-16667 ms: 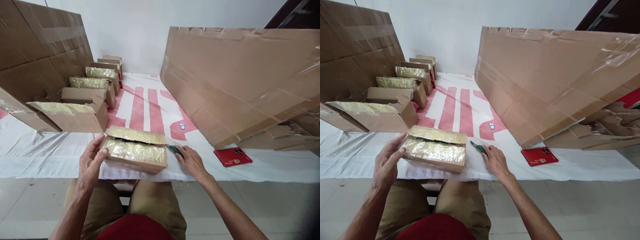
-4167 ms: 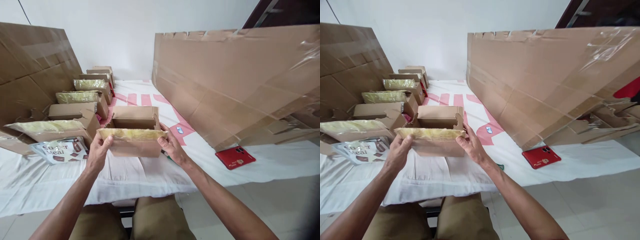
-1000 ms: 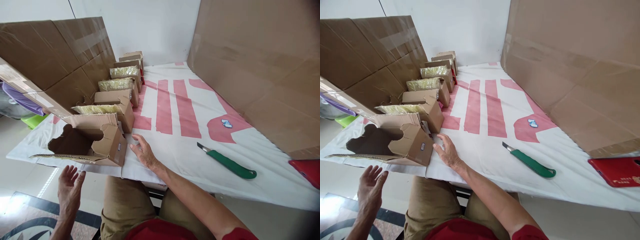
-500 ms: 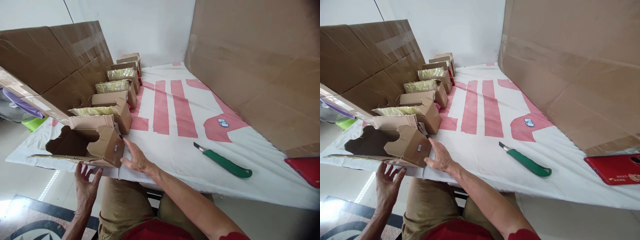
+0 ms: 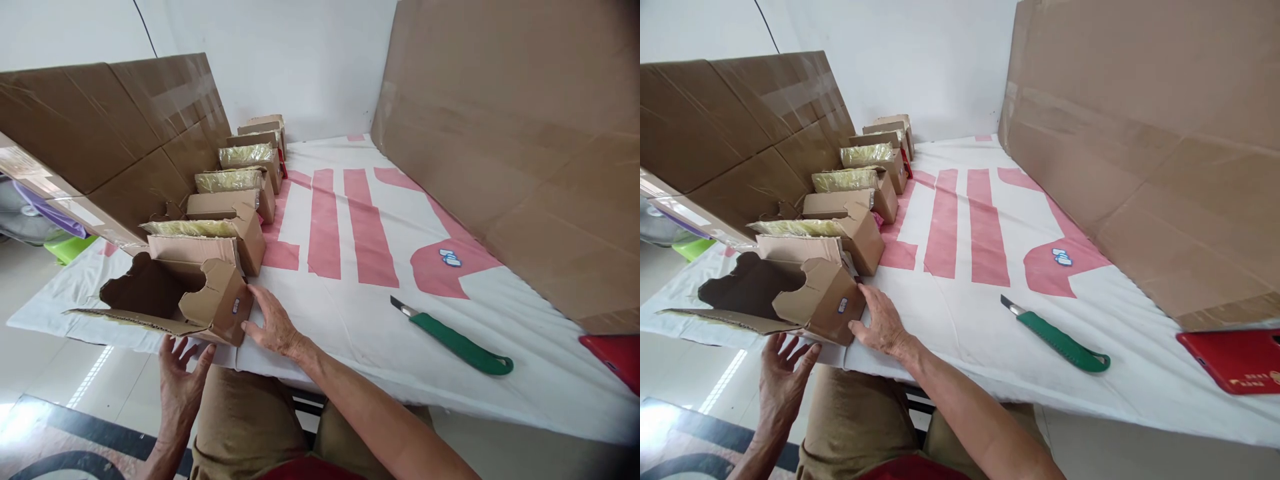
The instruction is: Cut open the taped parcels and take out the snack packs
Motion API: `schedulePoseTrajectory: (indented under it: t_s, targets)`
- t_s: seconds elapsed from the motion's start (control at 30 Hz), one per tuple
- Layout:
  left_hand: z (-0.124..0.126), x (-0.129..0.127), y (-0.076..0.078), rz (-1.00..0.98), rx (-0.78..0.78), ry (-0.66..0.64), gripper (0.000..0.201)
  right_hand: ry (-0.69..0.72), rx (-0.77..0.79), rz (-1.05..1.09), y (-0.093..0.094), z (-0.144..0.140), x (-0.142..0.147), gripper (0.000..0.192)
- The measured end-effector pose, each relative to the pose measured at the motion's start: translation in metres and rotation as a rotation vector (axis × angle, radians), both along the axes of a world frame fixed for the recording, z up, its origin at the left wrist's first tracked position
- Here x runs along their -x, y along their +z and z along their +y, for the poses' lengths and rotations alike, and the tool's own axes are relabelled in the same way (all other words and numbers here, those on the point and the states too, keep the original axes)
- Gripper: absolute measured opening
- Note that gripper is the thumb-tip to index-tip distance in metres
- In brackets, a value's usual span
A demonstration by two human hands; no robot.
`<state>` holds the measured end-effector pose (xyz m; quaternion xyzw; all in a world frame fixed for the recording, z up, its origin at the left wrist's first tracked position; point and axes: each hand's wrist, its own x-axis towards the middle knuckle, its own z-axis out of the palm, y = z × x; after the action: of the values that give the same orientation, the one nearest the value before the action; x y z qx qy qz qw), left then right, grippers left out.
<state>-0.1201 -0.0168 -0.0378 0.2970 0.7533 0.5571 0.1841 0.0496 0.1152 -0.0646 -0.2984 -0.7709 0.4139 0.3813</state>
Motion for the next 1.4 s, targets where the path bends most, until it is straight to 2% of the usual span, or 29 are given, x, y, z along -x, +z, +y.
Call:
schedulePoseTrajectory:
  t_s: [0.2,0.5,0.87,0.97,1.2,1.4]
  targets:
    - [0.005,-0.007,-0.001,0.056,-0.031,-0.004,0.100,-0.001,0.016,-0.006,0.000,-0.002,-0.001,0.086]
    - [0.005,0.005,-0.025,-0.016,-0.020,0.005,0.104,0.003,0.013,0.025,-0.007,-0.001,-0.004,0.086]
    - [0.004,0.003,-0.024,-0.010,-0.032,0.031,0.092,-0.002,0.029,0.020,-0.004,0.000,-0.002,0.081]
    - [0.004,0.002,-0.020,-0.039,-0.032,0.036,0.086,-0.008,0.027,0.027,-0.004,0.000,-0.002,0.079]
    - [0.006,-0.018,0.005,-0.042,-0.066,0.030,0.078,-0.014,0.009,0.023,-0.007,0.000,-0.001,0.077]
    - [0.006,-0.015,0.005,-0.037,-0.047,0.010,0.087,-0.006,0.005,0.016,-0.009,0.000,-0.001,0.078]
